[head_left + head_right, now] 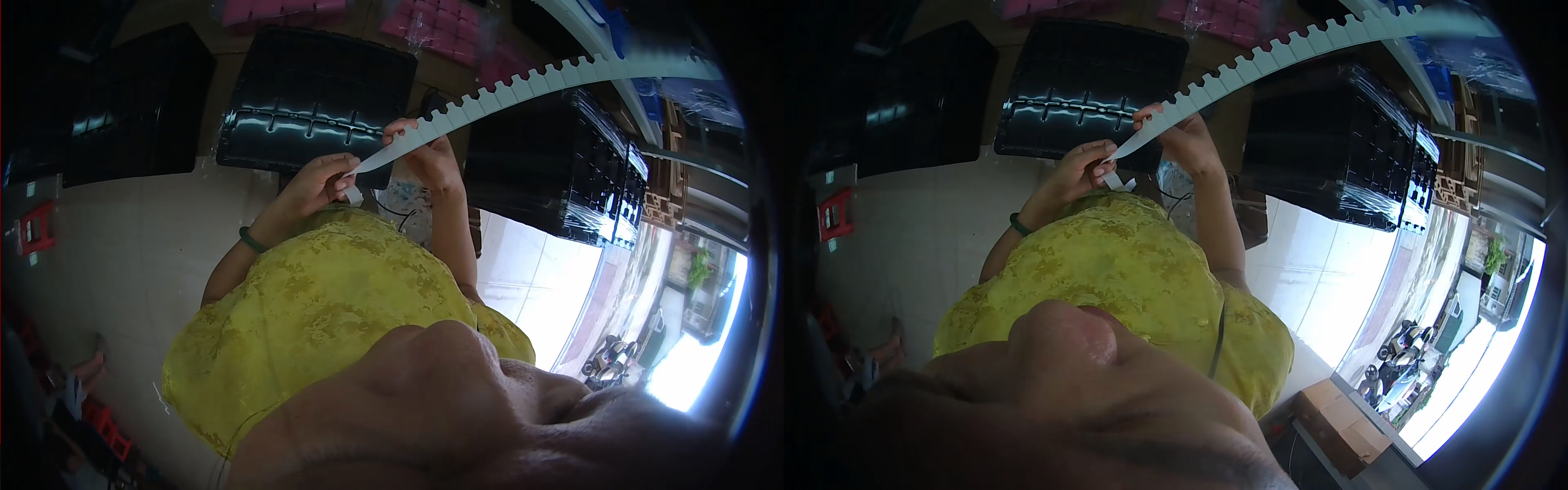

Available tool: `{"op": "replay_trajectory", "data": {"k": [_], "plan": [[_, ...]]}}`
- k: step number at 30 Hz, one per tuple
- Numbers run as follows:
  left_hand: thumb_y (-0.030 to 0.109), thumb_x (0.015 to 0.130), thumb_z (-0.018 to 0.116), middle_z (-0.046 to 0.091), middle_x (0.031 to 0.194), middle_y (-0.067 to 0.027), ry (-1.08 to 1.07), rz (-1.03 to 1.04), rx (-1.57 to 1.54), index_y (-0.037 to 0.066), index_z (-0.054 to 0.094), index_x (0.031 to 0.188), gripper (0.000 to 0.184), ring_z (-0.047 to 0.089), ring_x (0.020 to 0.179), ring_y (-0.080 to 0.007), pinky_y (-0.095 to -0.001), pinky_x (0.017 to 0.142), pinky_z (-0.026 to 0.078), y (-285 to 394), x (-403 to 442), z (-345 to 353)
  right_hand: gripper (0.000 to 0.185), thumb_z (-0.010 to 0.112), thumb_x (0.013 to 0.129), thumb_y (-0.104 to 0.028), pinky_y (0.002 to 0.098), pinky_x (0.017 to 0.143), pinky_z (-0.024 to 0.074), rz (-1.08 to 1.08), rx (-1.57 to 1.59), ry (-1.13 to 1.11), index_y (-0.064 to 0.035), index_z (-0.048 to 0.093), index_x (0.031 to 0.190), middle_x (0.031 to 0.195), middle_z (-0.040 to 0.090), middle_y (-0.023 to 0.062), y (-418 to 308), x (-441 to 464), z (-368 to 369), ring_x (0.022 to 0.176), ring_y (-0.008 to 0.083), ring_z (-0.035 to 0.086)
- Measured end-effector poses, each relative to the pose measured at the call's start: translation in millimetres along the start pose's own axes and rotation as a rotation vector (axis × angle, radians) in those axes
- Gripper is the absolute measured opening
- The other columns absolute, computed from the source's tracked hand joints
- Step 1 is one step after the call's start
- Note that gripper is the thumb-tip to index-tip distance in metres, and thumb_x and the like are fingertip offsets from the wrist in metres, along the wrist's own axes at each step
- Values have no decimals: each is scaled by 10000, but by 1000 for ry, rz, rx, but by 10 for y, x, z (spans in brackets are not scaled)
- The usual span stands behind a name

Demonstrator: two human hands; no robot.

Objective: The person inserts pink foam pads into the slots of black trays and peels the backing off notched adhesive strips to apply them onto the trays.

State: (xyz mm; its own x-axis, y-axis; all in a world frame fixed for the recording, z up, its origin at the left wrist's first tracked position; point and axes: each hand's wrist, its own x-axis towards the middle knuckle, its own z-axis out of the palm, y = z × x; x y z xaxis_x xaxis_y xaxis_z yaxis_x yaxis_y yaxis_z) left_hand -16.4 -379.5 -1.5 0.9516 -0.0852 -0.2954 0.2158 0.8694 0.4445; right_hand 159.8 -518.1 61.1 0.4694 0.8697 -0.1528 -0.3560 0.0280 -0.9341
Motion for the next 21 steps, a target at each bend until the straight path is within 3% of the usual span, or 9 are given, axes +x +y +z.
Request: {"op": "replay_trajectory", "data": {"k": [2, 5, 9, 13, 21], "plan": [[237, 1009, 528, 430, 624, 60, 39, 22, 1, 93, 561, 865, 206, 425, 582, -35, -198, 562, 389, 26, -53, 31, 122, 669, 846, -54, 284, 789, 471, -76, -12, -164, 1, 675, 955, 899, 677, 54, 88, 153, -85, 817, 124, 592], [230, 1009, 532, 442, 637, 58, 51, 107, -56, 87, 569, 881, 196, 434, 587, -38, -197, 566, 395, 90, -169, -50, 64, 678, 828, -30, 288, 759, 482, -12, 9, -45, -10, 650, 883, 858, 655, 50, 66, 325, -8, 797, 129, 596], [223, 1012, 528, 448, 648, 54, 65, 223, -94, 80, 574, 894, 191, 447, 595, -49, -195, 578, 404, 301, -383, -166, 152, 700, 862, -107, 265, 744, 480, 113, -236, 92, 3, 697, 967, 869, 660, 55, -4, 985, 187, 800, 124, 599], [222, 1015, 522, 466, 650, 45, 13, 243, -27, 85, 572, 887, 194, 463, 591, -44, -193, 575, 410, 464, -395, -158, 217, 732, 860, -222, 254, 682, 478, -51, -659, 48, -29, 752, 959, 824, 707, 22, 372, 2029, 342, 708, 89, 589], [230, 1006, 537, 480, 637, 36, 45, 243, 34, 82, 556, 873, 200, 466, 573, -46, -179, 559, 399, 848, -438, -218, 134, 718, 779, -176, 445, 782, 519, -348, -1247, 120, -62, 746, 845, 800, 703, 154, 1287, 3365, 867, 817, 347, 656]]}}
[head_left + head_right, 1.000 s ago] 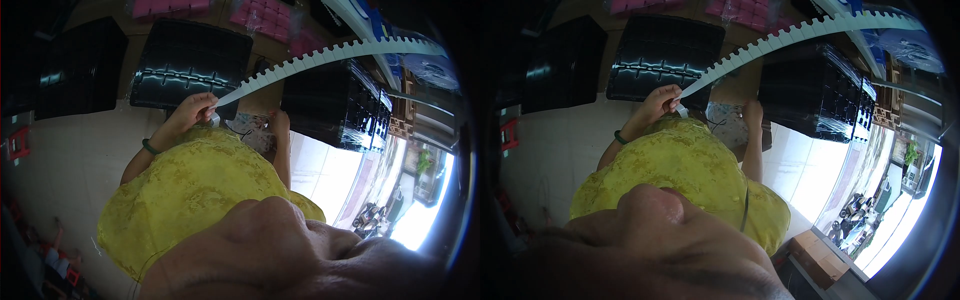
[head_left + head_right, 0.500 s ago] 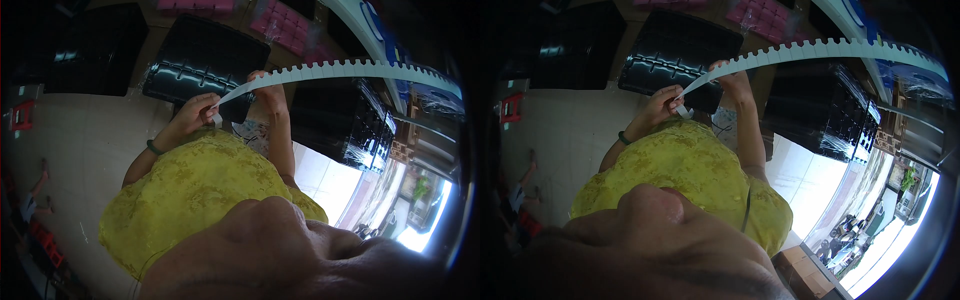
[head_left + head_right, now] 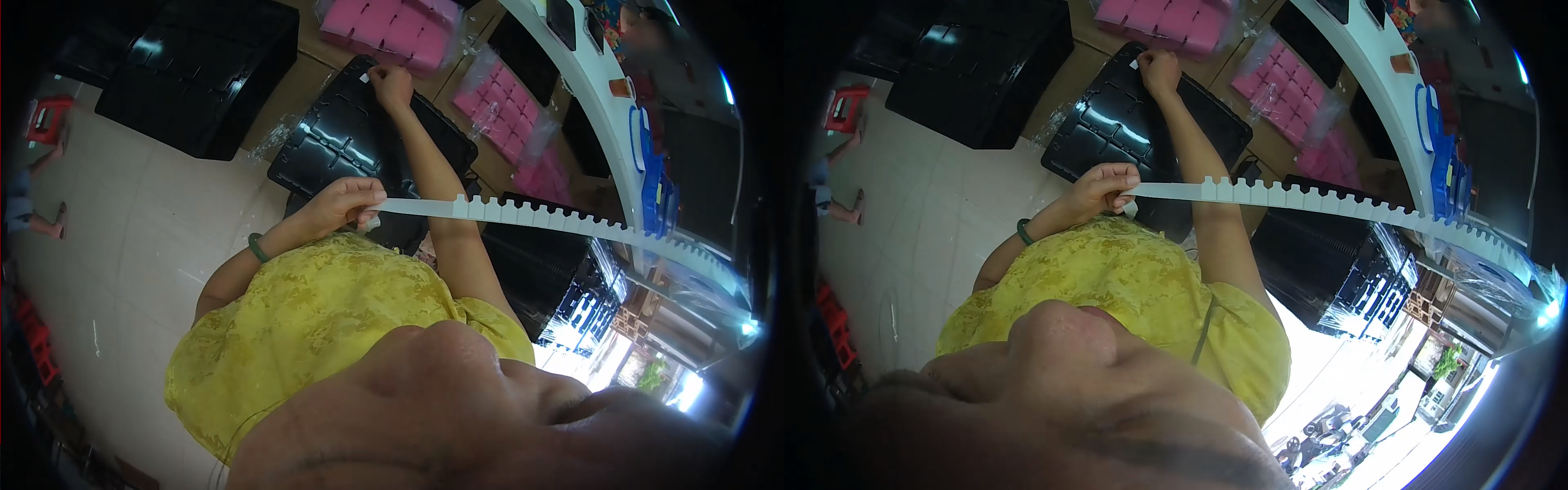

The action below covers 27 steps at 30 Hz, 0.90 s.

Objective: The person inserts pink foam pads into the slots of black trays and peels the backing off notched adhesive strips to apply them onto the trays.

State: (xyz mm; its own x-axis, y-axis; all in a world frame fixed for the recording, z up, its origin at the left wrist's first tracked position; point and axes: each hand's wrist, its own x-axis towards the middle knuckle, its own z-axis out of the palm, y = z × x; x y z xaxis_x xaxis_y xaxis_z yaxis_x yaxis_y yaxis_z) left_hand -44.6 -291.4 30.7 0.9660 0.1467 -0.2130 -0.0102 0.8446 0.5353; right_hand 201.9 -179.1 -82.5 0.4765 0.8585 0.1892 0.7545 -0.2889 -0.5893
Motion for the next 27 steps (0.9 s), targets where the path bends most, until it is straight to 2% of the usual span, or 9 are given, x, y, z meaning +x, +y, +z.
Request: {"op": "replay_trajectory", "data": {"k": [3, 9, 12, 13, 20, 24, 25, 26, 27], "plan": [[226, 1006, 537, 479, 643, 35, -14, 3, -37, 77, 559, 874, 200, 462, 578, -47, -182, 563, 403, 90, 20, -37, 179, 704, 755, -219, 451, 787, 515, -127, -83, 38, -69, 752, 840, 839, 709, 154, 41, 13, 53, 829, 364, 658], [210, 1004, 539, 485, 649, 35, -1, -39, -40, 71, 569, 874, 194, 463, 584, -51, -190, 573, 407, 140, 121, -84, 139, 701, 747, -186, 458, 803, 518, -87, -223, -58, -54, 724, 783, 816, 707, 158, -84, 129, 87, 848, 371, 649], [203, 1005, 536, 496, 648, 41, -5, -69, -11, 72, 579, 860, 200, 471, 587, -55, -203, 589, 412, 171, 215, -92, 192, 722, 735, -205, 401, 789, 527, -37, -64, -413, -56, 760, 849, 840, 714, 179, -92, 149, 0, 816, 327, 685], [200, 1006, 533, 497, 647, 42, -7, -71, 1, 72, 580, 859, 200, 472, 586, -54, -204, 588, 414, 165, 227, -85, 221, 752, 739, -246, 348, 769, 525, -4, 28, -475, -70, 771, 872, 828, 728, 148, -69, 130, -48, 779, 257, 698], [185, 1015, 524, 483, 674, 36, -30, -46, 112, 66, 565, 857, 202, 480, 605, -57, -198, 588, 423, 47, 399, 80, 189, 739, 824, -188, 252, 653, 480, 304, 550, -87, -17, 749, 906, 761, 699, 27, 317, -710, -826, 696, 88, 617], [218, 1018, 527, 494, 713, 19, -199, -69, 87, 61, 568, 870, 220, 497, 643, -90, -231, 611, 413, -400, 1091, 295, 173, 677, 878, -110, 232, 644, 514, 568, 645, 191, 30, 674, 981, 847, 695, 62, 992, -1989, -1696, 731, 110, 639], [233, 1020, 525, 511, 732, 8, -292, -55, 59, 56, 576, 905, 217, 522, 690, -100, -240, 659, 440, -508, 1272, 469, 139, 657, 875, -70, 239, 642, 514, 516, 298, 248, 33, 670, 966, 855, 695, 70, 1178, -2384, -1915, 746, 120, 646], [237, 1020, 523, 598, 857, -33, -361, -49, 65, 41, 593, 1054, 211, 583, 762, -129, -248, 731, 476, -654, 1434, 644, 137, 653, 860, -57, 251, 643, 509, 601, 510, 325, 30, 668, 965, 854, 691, 74, 1243, -2814, -2112, 737, 118, 637], [282, 1005, 548, 632, 1106, -96, -513, -52, 164, 18, 492, 1330, 423, 627, 908, -155, -266, 821, 498, -667, 1491, 839, 151, 659, 837, -47, 254, 642, 505, 612, 286, 362, 28, 665, 968, 846, 691, 76, 1509, -3279, -2240, 721, 115, 632]]}}
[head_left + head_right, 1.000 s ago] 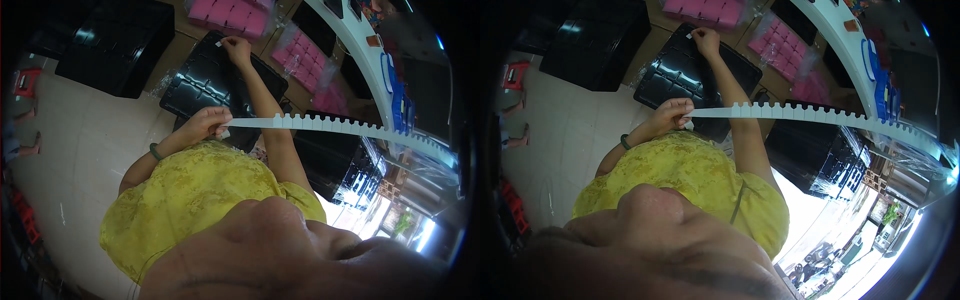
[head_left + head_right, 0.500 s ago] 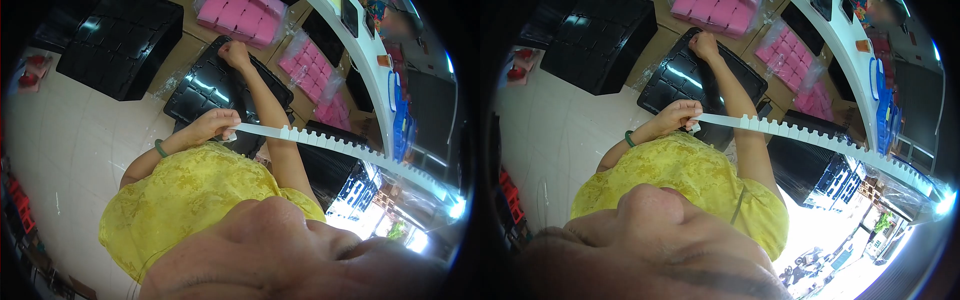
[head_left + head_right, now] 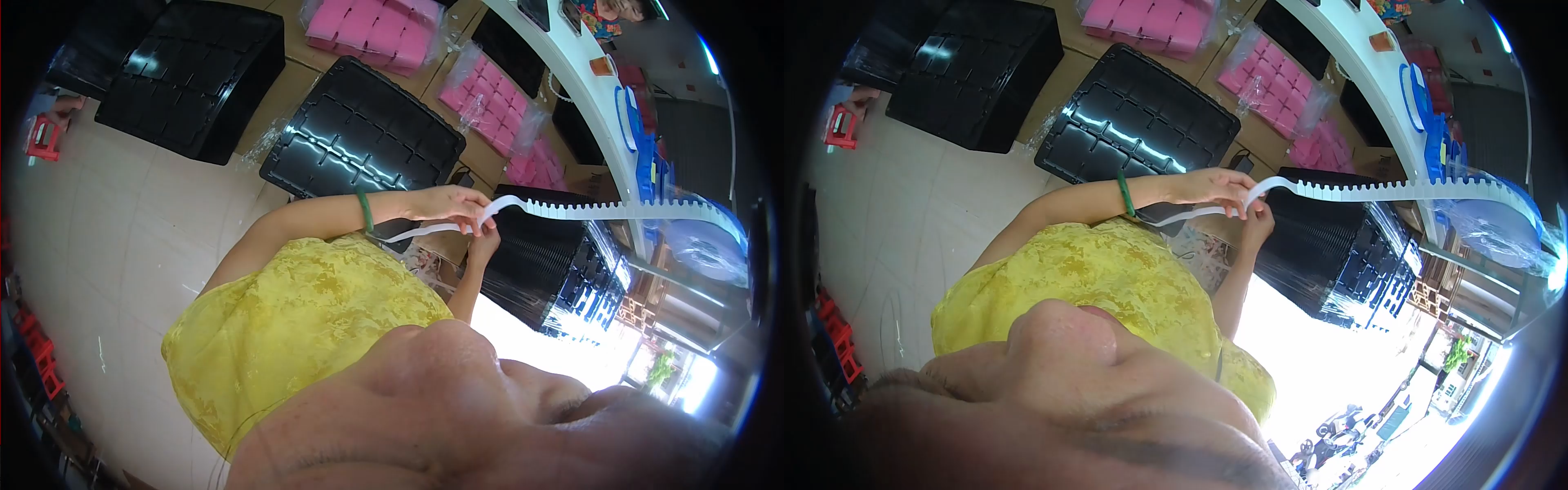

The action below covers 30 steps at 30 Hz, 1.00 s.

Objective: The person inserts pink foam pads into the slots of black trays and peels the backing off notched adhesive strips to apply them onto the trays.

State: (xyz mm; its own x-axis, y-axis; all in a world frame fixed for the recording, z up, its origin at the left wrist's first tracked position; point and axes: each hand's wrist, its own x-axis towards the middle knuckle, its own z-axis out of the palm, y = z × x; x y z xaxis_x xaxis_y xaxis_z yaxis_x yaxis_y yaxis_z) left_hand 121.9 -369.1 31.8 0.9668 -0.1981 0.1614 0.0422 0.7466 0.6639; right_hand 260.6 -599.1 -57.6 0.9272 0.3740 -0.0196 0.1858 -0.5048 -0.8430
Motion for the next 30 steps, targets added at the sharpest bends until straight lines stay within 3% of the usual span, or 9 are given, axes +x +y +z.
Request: {"op": "replay_trajectory", "data": {"k": [1, 2, 4, 10, 14, 17, 21, 24, 30], "plan": [[305, 985, 577, 525, 1351, -142, -62, -78, 89, 5, 283, 1495, 661, 624, 1031, -174, -289, 873, 503, -178, 153, 15, 182, 675, 832, -65, 264, 678, 510, 153, -27, 32, 30, 669, 988, 852, 693, 80, 76, -301, -277, 743, 127, 636], [299, 974, 591, 472, 1402, -153, -42, -211, 212, 1, 237, 1511, 709, 616, 1061, -183, -297, 881, 507, -157, 175, 60, 235, 694, 834, -97, 279, 699, 516, 236, -217, 96, 28, 676, 1032, 874, 701, 103, 183, -560, -495, 765, 157, 654], [276, 960, 607, 414, 1459, -165, 52, -297, 349, -8, 203, 1521, 747, 611, 1088, -196, -304, 881, 515, -177, 212, 48, 274, 719, 834, -135, 294, 702, 523, -145, -884, 229, 11, 690, 1065, 903, 705, 116, 744, -1040, -894, 768, 190, 665], [171, 965, 594, 576, 1282, -119, 434, -162, 317, 14, 497, 1323, 403, 626, 1017, -165, -283, 812, 530, 73, -143, -884, 177, 703, 866, -117, 297, 676, 517, -75, -292, 389, -21, 723, 1013, 905, 704, 93, -675, -1035, -270, 725, 182, 652], [143, 989, 538, 659, 1136, -79, 737, -58, 329, 30, 575, 1225, 265, 635, 934, -134, -262, 814, 518, 562, -538, -1435, 108, 689, 862, -37, 292, 673, 503, -537, -49, 15, -17, 707, 967, 895, 681, 104, -1873, 140, 1059, 732, 180, 635], [145, 990, 539, 663, 1112, -74, 782, 2, 259, 34, 584, 1212, 253, 634, 917, -117, -252, 810, 517, 752, -819, -1559, 119, 711, 817, -86, 365, 711, 512, -638, -85, -200, -36, 698, 924, 888, 674, 114, -2047, 1006, 2105, 770, 268, 652], [156, 990, 549, 667, 1090, -69, 844, 4, 204, 36, 593, 1198, 245, 630, 900, -103, -243, 806, 516, 937, -1156, -1690, 189, 722, 799, -157, 413, 850, 502, -915, -369, -211, -66, 728, 964, 956, 691, 116, -1913, 1873, 3291, 944, 305, 620], [162, 987, 560, 671, 1051, -60, 892, 34, 193, 38, 601, 1190, 241, 627, 887, -103, -249, 809, 517, 1036, -1308, -1871, 169, 721, 800, -175, 416, 902, 471, -831, -570, -378, -85, 742, 941, 931, 694, 107, -1819, 2193, 3664, 972, 305, 603], [235, 986, 578, 660, 1095, -98, 889, 62, 148, 16, 584, 1213, 315, 631, 911, -149, -272, 842, 522, 1327, -1105, -2301, 136, 712, 811, -173, 382, 794, 499, -831, -318, -324, -73, 744, 897, 887, 700, 97, -2064, 2342, 3609, 832, 274, 626]]}}
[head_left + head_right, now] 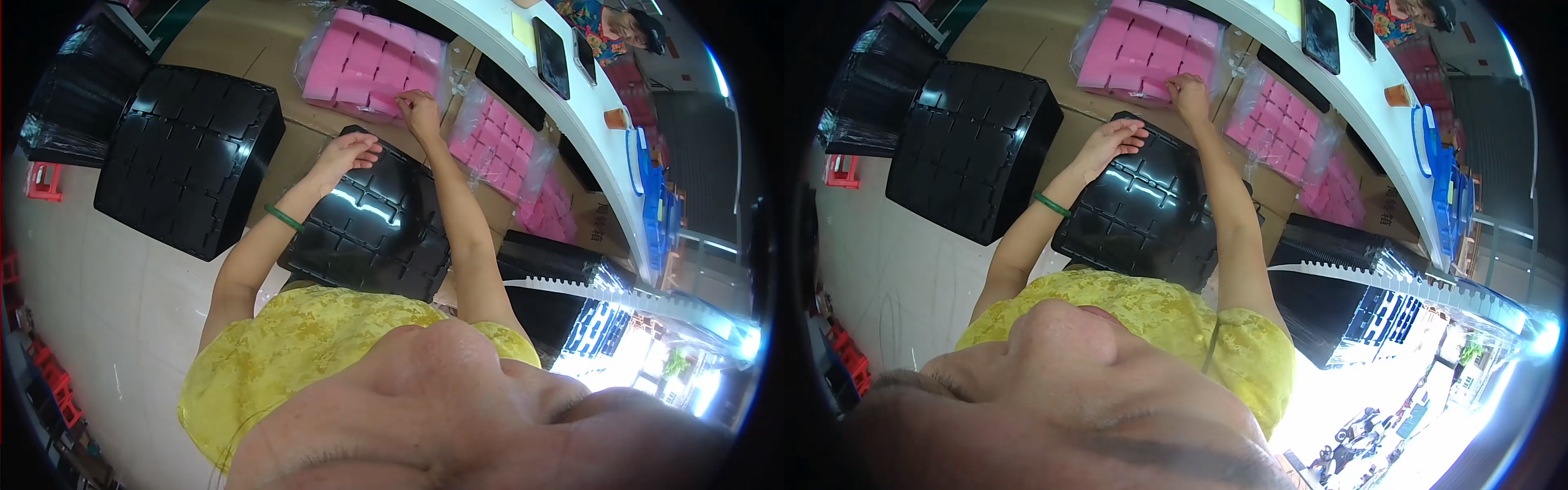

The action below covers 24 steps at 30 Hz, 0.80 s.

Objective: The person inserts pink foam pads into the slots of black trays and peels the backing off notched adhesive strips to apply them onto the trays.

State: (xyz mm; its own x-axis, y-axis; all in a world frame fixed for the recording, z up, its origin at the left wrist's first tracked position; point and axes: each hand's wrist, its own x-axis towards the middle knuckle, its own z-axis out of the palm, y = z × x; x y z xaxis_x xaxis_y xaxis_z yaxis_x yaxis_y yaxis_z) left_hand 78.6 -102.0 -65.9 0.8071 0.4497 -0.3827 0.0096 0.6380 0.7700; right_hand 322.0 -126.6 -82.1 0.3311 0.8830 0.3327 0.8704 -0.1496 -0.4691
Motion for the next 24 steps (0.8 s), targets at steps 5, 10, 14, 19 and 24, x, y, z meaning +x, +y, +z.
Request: {"op": "replay_trajectory", "data": {"k": [5, 10, 14, 19, 24], "plan": [[287, 910, 704, 646, 1073, -102, 309, -173, -766, 39, 589, 1134, 353, 619, 1011, -215, -343, 945, 516, 431, 926, 15, 130, 690, 813, -174, 370, 729, 506, 128, 135, 62, -92, 735, 903, 893, 697, 86, -387, 148, -454, 827, 266, 644], [155, 866, 741, 634, 1026, -86, 438, 157, -772, 27, 599, 1082, 288, 625, 985, -222, -370, 899, 544, 554, 1253, -91, 244, 726, 789, -202, 400, 801, 476, 57, -110, 284, -108, 686, 1011, 939, 671, 86, -535, -1, -704, 915, 285, 609], [89, 864, 720, 645, 968, -79, 272, 158, -666, 19, 628, 1025, 198, 649, 930, -214, -358, 853, 564, 531, 970, 222, 432, 758, 760, -226, 443, 901, 428, 131, -294, 365, -126, 618, 1156, 1041, 655, 91, -520, -146, -617, 1038, 329, 561], [111, 899, 683, 671, 972, -88, 90, 189, -492, 12, 643, 1032, 171, 669, 905, -196, -323, 832, 565, 483, 361, 556, 431, 757, 726, -185, 453, 906, 418, 245, -231, 308, -145, 633, 1136, 1066, 662, 94, -123, -483, -453, 1065, 339, 554], [153, 918, 675, 682, 984, -72, 21, 111, -296, 21, 654, 1058, 193, 659, 917, -158, -289, 824, 547, 359, -87, 618, 327, 731, 710, -113, 459, 908, 407, 245, -226, 346, -149, 678, 1031, 998, 678, 68, 11, -931, -605, 1046, 312, 565]]}}
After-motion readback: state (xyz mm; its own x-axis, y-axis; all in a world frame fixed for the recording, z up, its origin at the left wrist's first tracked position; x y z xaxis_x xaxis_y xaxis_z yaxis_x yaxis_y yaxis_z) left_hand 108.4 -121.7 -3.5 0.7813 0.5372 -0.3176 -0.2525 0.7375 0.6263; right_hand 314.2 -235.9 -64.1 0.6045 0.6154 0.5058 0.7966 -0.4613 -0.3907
